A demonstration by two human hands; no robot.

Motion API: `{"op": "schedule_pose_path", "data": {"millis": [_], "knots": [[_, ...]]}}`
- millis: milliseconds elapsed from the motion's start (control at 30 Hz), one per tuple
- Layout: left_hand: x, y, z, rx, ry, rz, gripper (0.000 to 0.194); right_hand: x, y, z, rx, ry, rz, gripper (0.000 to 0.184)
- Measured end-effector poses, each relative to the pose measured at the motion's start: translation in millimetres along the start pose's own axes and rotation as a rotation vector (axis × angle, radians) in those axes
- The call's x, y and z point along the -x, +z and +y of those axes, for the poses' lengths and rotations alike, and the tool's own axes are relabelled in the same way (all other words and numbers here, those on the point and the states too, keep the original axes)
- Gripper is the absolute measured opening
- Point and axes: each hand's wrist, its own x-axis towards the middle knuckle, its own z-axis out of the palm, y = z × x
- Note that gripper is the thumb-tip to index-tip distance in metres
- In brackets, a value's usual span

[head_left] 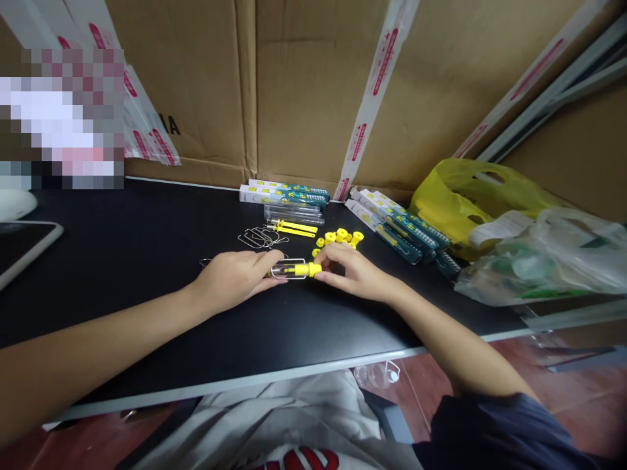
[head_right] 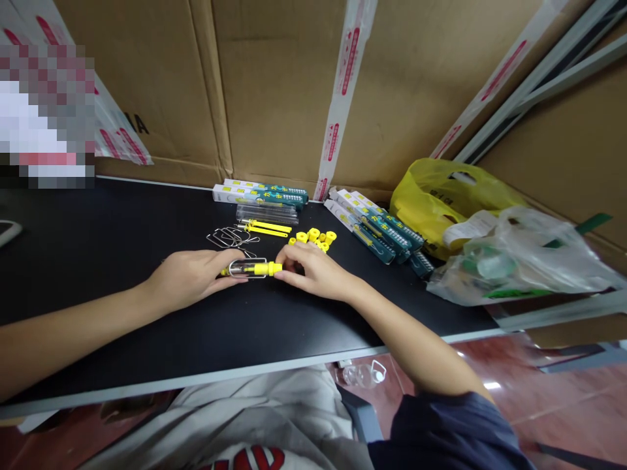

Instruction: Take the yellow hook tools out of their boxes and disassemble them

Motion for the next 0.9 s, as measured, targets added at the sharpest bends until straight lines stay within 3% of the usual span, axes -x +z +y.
{"op": "schedule_pose_path", "data": {"millis": [167,300,400,600,800,900], "knots": [[-0.7,-1.0,0.2,0.007,0.01,0.005,0.037,2.3,1.7,0.5,-0.085,0.041,0.022,0.041],[-1.6,-1.9,0.7,0.015,0.006,0.003,0.036,0.0,1.5,2.9,0.027,0.018,-0.01,0.025],[-1.5,-2.0,0.7,0.008,0.011,0.009,0.037,-2.1,0.5,4.0,0.086,-0.021,-0.042,0.034],[-1.3,0.0,0.2,-0.005,0.012,0.009,0.037,-0.1,-1.6,0.3,-0.025,-0.002,0.003,0.017],[-1.3,-1.1,0.8,0.017,0.011,0.0,0.036,3.1,-1.1,-0.8,-0.075,0.022,0.015,0.04],[-1.2,-1.8,1.1,0.017,0.007,0.002,0.036,1.3,-2.3,-0.3,0.015,0.019,-0.012,0.023]]}}
